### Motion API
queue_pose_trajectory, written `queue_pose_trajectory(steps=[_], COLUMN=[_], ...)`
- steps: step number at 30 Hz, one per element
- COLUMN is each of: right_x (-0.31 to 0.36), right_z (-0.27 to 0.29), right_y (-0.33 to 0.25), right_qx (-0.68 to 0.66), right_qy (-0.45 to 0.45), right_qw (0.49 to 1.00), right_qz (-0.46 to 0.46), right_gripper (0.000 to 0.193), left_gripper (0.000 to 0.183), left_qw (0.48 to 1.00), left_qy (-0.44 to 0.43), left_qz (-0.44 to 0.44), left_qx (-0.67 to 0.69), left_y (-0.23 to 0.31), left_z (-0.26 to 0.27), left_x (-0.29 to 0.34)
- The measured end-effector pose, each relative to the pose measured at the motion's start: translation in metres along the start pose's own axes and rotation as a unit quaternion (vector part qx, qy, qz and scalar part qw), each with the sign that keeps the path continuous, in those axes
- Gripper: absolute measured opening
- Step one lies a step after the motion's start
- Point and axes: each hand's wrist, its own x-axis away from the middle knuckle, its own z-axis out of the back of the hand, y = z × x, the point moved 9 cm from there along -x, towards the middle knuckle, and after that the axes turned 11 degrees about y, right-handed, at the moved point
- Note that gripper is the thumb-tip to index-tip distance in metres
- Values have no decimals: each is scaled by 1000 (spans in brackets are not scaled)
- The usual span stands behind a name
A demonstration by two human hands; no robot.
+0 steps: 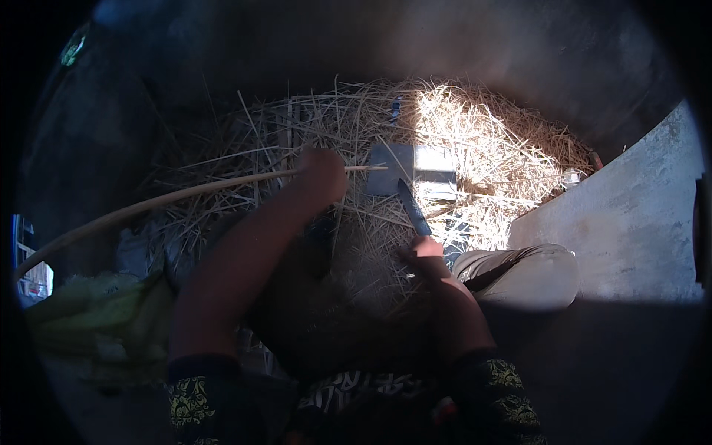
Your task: The person sits inside a concrete structure and uses a utility knife to cut and trim thin wooden sticks. They hold the sticks with one hand and slice them into smaller pieces with the other, occasionally adjusting the grip to continue cutting.
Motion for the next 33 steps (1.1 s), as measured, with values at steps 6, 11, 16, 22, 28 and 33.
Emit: queue_pose_trajectory(steps=[6, 11, 16, 22, 28, 33], right_x=[0, 0, 14, 15, 16, 44], right_z=[1, -24, 36, 68, 74, 181], right_y=[58, 66, 40, 4, -17, -40], right_qx=[32, -66, -49, -72, -109, 70], right_qy=[158, 28, 40, 96, -23, 49], right_qw=[981, 991, 991, 985, 985, 991], right_qz=[-110, -113, -116, -121, -135, -98], right_gripper=[59, 57, 56, 48, 47, 44], left_gripper=[33, 38, 32, 30, 30, 31], left_qw=[988, 989, 984, 990, 990, 986], left_qy=[10, -108, -148, -121, -120, -144], left_qz=[65, 47, 59, 50, 45, 49], left_qx=[138, 92, 77, 56, 62, 66], left_y=[4, 36, 27, 31, 34, 34], left_z=[3, -6, -11, -7, -10, -23], left_x=[-51, -83, -85, -83, -84, -91])
